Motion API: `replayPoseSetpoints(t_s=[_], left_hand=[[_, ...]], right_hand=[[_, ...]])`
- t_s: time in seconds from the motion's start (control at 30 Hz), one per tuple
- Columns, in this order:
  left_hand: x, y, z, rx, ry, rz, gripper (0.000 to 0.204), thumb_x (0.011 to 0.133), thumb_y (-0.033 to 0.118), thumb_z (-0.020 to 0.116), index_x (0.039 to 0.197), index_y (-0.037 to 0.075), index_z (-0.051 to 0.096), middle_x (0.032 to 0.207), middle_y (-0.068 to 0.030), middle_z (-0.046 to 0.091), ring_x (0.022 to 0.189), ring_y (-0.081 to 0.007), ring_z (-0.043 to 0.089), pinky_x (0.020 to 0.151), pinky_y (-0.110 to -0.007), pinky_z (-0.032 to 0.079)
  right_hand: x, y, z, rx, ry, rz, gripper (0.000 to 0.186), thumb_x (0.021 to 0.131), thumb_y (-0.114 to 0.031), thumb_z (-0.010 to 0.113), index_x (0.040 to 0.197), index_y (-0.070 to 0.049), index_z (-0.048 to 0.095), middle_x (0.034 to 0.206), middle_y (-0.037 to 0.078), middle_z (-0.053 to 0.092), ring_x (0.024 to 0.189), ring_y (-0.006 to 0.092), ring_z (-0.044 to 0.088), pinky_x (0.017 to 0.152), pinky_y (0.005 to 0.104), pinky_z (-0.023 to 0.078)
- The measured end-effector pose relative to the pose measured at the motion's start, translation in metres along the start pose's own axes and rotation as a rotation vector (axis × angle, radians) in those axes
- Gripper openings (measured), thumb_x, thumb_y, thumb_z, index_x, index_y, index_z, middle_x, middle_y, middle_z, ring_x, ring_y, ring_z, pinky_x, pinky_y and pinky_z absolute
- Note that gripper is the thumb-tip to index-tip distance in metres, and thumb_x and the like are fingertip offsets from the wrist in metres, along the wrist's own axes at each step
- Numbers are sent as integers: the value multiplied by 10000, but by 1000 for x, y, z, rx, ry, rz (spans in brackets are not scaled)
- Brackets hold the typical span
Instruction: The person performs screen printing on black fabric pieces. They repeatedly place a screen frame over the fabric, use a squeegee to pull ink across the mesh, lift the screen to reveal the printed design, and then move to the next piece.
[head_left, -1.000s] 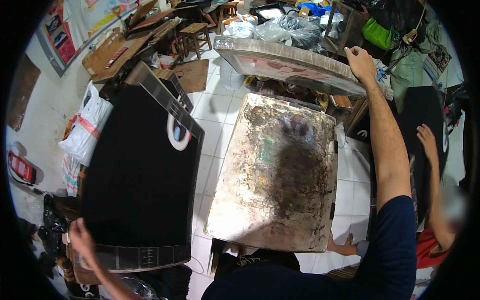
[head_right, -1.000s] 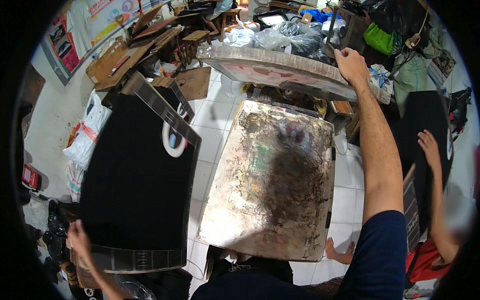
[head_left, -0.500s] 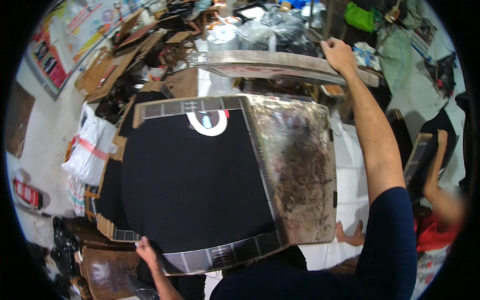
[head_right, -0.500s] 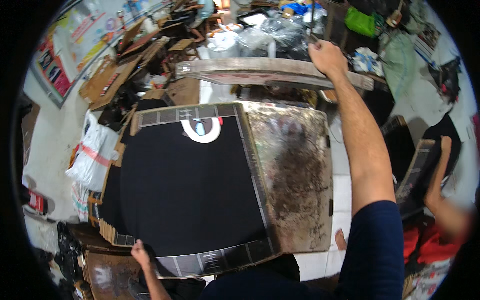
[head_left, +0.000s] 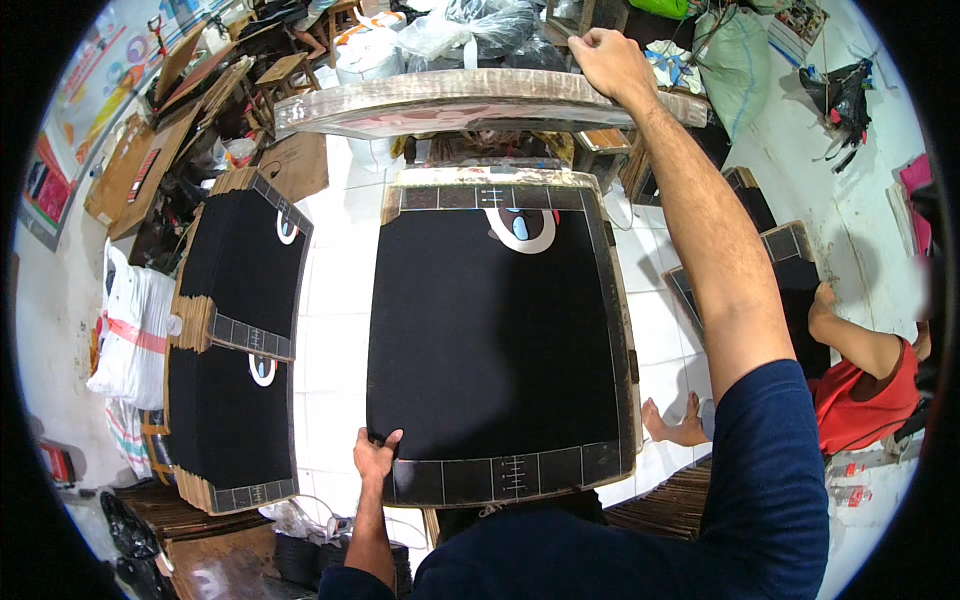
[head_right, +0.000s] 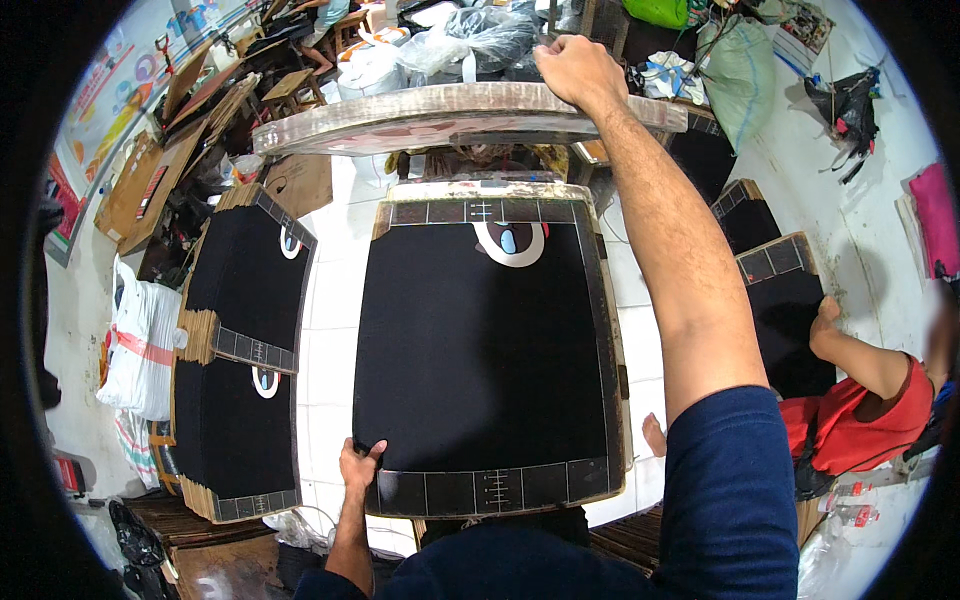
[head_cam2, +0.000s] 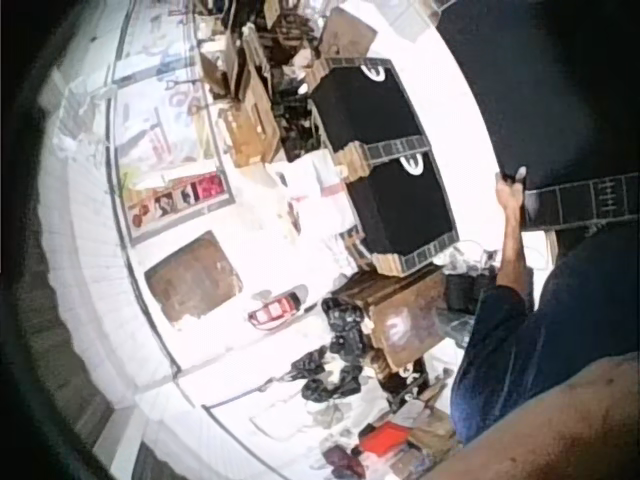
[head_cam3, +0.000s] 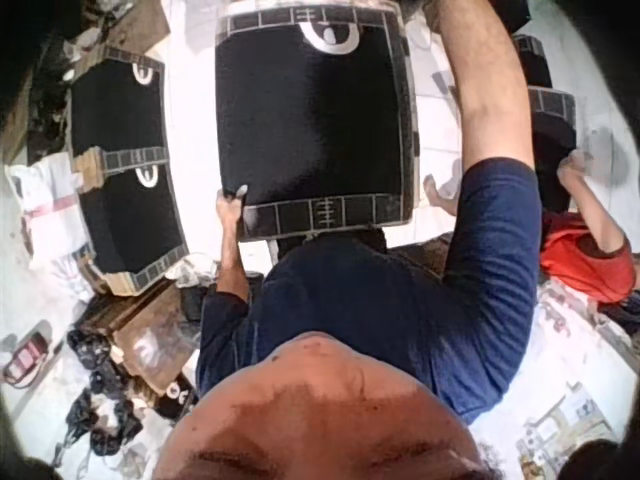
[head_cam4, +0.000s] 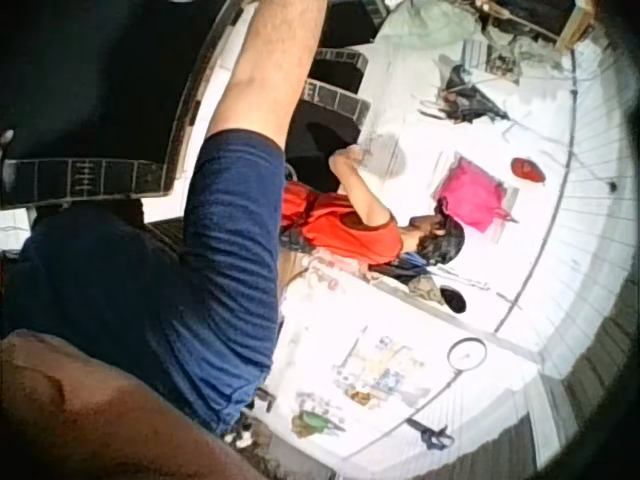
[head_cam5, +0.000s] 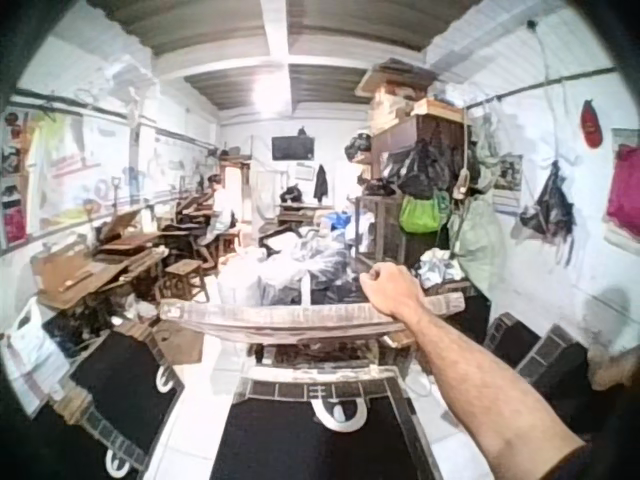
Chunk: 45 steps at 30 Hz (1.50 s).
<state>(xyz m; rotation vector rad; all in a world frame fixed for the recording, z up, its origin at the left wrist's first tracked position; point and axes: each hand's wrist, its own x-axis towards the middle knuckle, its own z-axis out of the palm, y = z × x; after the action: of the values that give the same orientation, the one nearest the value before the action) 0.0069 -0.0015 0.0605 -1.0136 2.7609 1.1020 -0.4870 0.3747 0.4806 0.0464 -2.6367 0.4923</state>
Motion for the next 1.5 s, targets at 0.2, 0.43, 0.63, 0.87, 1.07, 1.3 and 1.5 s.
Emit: replayPoseSetpoints(t_s=[0.2,0.43,0.63,0.87,1.07,1.3,1.5], left_hand=[[12,22,-6,154,-50,-93,782,717,538,925,1043,-96,603,946,-293,712,921,-439,710,837,-484,553],[34,37,-1,50,-26,-164,876,730,433,940,1269,-108,512,1076,-293,701,1005,-414,704,934,-447,541],[46,16,19,92,-30,-224,896,687,407,972,1253,-100,497,1118,-264,678,1002,-367,694,913,-429,546],[57,78,-1,213,-47,-204,1044,708,644,887,1369,-72,513,1388,-290,543,1309,-395,551,1099,-516,445],[102,244,-39,-1478,-177,412,666,1067,582,483,1432,25,496,1330,-186,581,1183,-300,628,1009,-463,513],[110,192,50,-1177,-72,-647,700,1059,682,350,1349,70,524,1221,-166,643,1029,-326,666,692,-459,573],[113,105,64,-74,167,-224,623,1078,511,527,1292,-73,529,937,-177,708,918,-289,689,776,-390,544]], right_hand=[[7,-8,-8,24,25,-19,516,913,-525,570,1226,-156,752,1221,177,738,1167,374,692,1022,509,529],[18,-21,-21,71,53,71,566,879,-505,624,1115,-8,760,1174,285,716,1146,447,682,1001,505,539],[26,-17,-15,-67,10,-9,536,914,-501,548,1294,-170,732,1283,165,722,1203,349,684,1056,521,518],[-31,-5,-8,51,-14,-11,404,979,-446,521,1081,-148,774,1042,160,774,987,346,743,936,491,567],[-180,52,70,273,303,-321,148,928,-198,641,850,-86,698,727,135,661,721,373,666,707,491,535],[-286,128,188,325,-213,-176,429,823,-196,757,1213,-48,657,1127,151,641,1084,336,611,943,474,472],[-119,156,304,198,-46,-360,870,732,-187,862,1483,-13,459,1438,203,521,1387,380,465,1123,490,393]])
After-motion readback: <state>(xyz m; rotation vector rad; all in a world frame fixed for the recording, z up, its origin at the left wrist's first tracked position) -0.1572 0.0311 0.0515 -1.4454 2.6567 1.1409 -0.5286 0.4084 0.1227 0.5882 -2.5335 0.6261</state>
